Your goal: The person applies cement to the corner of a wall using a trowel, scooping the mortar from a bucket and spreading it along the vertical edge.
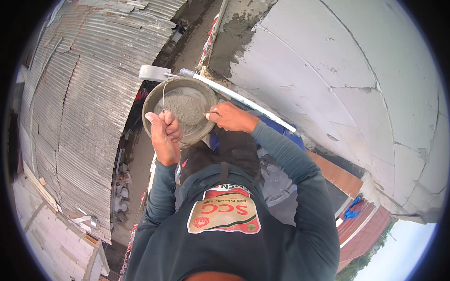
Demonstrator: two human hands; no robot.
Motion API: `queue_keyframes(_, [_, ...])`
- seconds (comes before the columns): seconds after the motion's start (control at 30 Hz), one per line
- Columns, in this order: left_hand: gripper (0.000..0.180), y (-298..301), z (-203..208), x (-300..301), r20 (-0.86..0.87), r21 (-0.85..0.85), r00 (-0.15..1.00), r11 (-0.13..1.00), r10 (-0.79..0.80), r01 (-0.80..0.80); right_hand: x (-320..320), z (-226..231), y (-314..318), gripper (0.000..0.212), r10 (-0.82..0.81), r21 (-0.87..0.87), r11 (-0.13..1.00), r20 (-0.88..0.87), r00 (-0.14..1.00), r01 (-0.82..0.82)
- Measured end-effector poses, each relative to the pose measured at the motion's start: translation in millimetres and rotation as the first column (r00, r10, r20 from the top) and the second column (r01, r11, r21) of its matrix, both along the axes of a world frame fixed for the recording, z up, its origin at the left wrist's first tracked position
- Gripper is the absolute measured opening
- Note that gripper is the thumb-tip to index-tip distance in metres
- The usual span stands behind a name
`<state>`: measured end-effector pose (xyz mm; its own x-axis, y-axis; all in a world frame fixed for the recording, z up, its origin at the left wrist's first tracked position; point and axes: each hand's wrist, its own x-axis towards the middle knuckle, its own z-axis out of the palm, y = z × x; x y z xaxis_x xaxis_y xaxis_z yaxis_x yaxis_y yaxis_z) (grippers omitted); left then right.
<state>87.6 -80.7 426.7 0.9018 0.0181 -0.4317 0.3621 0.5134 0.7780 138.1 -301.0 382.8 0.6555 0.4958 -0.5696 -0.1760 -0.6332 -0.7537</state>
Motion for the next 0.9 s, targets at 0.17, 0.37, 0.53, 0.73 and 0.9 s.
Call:
queue_keyframes(0.17, [0.064,6,-8,-10,-0.012,-0.079,0.992,0.989,0.124,-0.124,6,22,-5,0.046,0.012,0.051,0.999,0.102,0.995,-0.017])
queue_keyframes(0.37, [0.06,10,-6,-22,0.021,-0.125,0.962,0.955,0.272,-0.267,31,57,-34,0.038,-0.158,0.04,0.984,-0.267,0.951,0.175])
queue_keyframes(0.53, [0.055,12,-16,-31,-0.014,-0.142,0.956,0.945,0.294,-0.293,94,50,-106,0.035,-0.301,0.15,0.882,-0.549,0.78,0.446])
queue_keyframes(0.73, [0.05,19,-31,-44,-0.079,-0.102,0.953,0.948,0.293,-0.3,102,188,-145,0.039,-0.497,0.412,0.748,-0.173,0.85,0.521])
queue_keyframes(0.9, [0.052,28,-45,-51,-0.119,-0.074,0.951,0.952,0.287,-0.296,92,151,-125,0.039,-0.46,0.016,0.887,-0.037,0.887,0.461])
